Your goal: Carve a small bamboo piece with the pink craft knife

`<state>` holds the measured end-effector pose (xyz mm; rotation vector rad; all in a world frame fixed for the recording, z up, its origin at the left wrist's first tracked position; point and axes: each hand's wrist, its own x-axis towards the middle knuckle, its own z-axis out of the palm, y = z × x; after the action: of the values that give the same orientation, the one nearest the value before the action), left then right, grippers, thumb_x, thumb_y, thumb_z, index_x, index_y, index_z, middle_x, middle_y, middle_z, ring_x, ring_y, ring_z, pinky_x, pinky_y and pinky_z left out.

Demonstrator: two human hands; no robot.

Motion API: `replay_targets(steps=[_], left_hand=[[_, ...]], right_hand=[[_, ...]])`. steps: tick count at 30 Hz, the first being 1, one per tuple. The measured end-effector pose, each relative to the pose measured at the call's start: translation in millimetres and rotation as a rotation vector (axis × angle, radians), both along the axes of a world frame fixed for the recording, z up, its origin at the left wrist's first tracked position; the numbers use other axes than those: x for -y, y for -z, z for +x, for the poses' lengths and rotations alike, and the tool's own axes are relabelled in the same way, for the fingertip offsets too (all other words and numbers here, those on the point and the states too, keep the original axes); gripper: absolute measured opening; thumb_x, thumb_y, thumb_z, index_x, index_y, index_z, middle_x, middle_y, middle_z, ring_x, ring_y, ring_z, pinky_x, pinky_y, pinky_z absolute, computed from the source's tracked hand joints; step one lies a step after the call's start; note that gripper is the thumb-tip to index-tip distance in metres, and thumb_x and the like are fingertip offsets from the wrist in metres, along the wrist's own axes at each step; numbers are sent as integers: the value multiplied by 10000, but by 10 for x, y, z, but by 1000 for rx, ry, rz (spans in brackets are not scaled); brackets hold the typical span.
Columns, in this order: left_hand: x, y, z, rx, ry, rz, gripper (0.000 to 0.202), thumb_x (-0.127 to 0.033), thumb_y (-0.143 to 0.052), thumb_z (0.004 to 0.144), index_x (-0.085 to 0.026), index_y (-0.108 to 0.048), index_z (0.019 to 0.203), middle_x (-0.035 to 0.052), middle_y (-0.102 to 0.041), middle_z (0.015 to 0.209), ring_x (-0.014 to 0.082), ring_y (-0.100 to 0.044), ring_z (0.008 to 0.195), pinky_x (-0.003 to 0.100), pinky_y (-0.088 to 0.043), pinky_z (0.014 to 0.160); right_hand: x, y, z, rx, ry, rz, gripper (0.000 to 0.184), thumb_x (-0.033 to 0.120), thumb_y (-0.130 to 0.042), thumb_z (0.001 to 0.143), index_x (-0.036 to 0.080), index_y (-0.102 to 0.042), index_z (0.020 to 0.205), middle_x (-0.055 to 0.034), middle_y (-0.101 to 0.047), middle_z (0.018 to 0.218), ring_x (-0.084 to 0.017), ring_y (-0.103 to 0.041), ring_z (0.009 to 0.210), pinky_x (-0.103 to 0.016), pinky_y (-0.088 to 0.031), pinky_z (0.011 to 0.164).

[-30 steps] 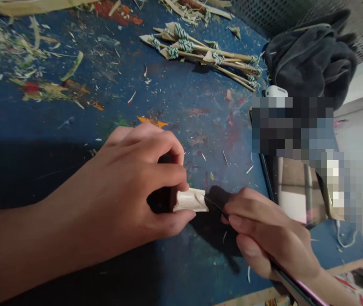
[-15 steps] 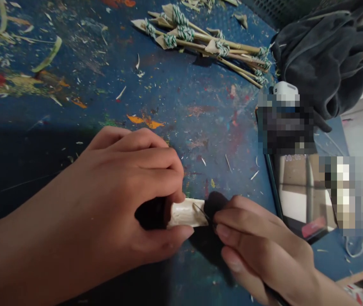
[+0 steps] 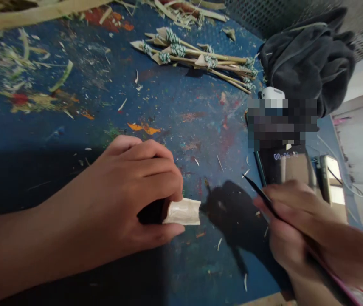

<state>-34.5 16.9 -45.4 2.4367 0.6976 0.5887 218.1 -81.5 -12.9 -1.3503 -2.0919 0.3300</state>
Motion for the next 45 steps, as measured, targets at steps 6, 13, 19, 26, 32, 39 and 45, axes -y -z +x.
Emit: replay_targets(steps=[6, 13, 19, 26, 32, 39, 45], left_hand=[[11, -81, 1, 111, 79, -356, 155, -370, -639, 853, -275, -643, 976, -1, -692, 981, 180, -635, 882, 284, -448, 768], [51, -224, 16, 203, 250, -813, 117, -272, -646, 822, -222, -602, 918, 15, -597, 995, 145, -596, 865, 224, -479, 745], [192, -326, 100, 308, 110, -1021, 171, -375, -450, 860, -208, -488, 857, -34, -445, 745, 109, -424, 622, 209, -389, 549], [208, -427, 139, 327, -261, -570, 566, -522, -252, 955, -191, -375, 513, -29, -372, 477, 110, -374, 479, 258, -310, 515], [200, -496, 65, 361, -216, -607, 543, -485, -266, 966, -195, -368, 519, -31, -398, 452, 105, -374, 463, 251, -305, 493], [377, -411, 147, 432, -10, -870, 532, -565, -287, 957, -204, -329, 567, -69, -313, 380, 82, -271, 370, 224, -257, 414], [286, -406, 175, 482, 2, -986, 609, -674, -276, 923, -195, -389, 565, -56, -348, 375, 72, -277, 343, 200, -224, 367]], right_hand=[[-207, 159, -57, 163, 130, 258, 250, 83, -554, 877, 241, -675, 1029, -68, -621, 1016, -185, -600, 887, -326, -510, 719], [-59, -39, -480, 1, -154, -85, 363, 415, -475, 972, 172, -569, 718, 29, -543, 586, -90, -487, 515, -218, -344, 490], [-109, 17, -807, 283, 46, 362, 477, 308, -431, 990, 180, -551, 547, 6, -541, 473, -110, -445, 437, -292, -242, 476], [-120, -20, -1154, 195, 66, 124, 496, 313, -405, 981, 178, -585, 539, 5, -604, 497, -98, -488, 413, -279, -248, 472], [-107, -35, -1195, 116, -62, 69, 504, 292, -272, 1010, 178, -538, 598, 8, -550, 496, -98, -482, 432, -255, -294, 483], [62, 195, -1484, 192, -321, 240, 381, 234, -428, 886, 217, -496, 512, 31, -480, 431, -104, -377, 380, -278, -289, 414], [130, 128, -1471, 2, -340, 442, 547, 391, -320, 1004, 200, -525, 535, 36, -433, 440, -97, -378, 402, -267, -301, 404]])
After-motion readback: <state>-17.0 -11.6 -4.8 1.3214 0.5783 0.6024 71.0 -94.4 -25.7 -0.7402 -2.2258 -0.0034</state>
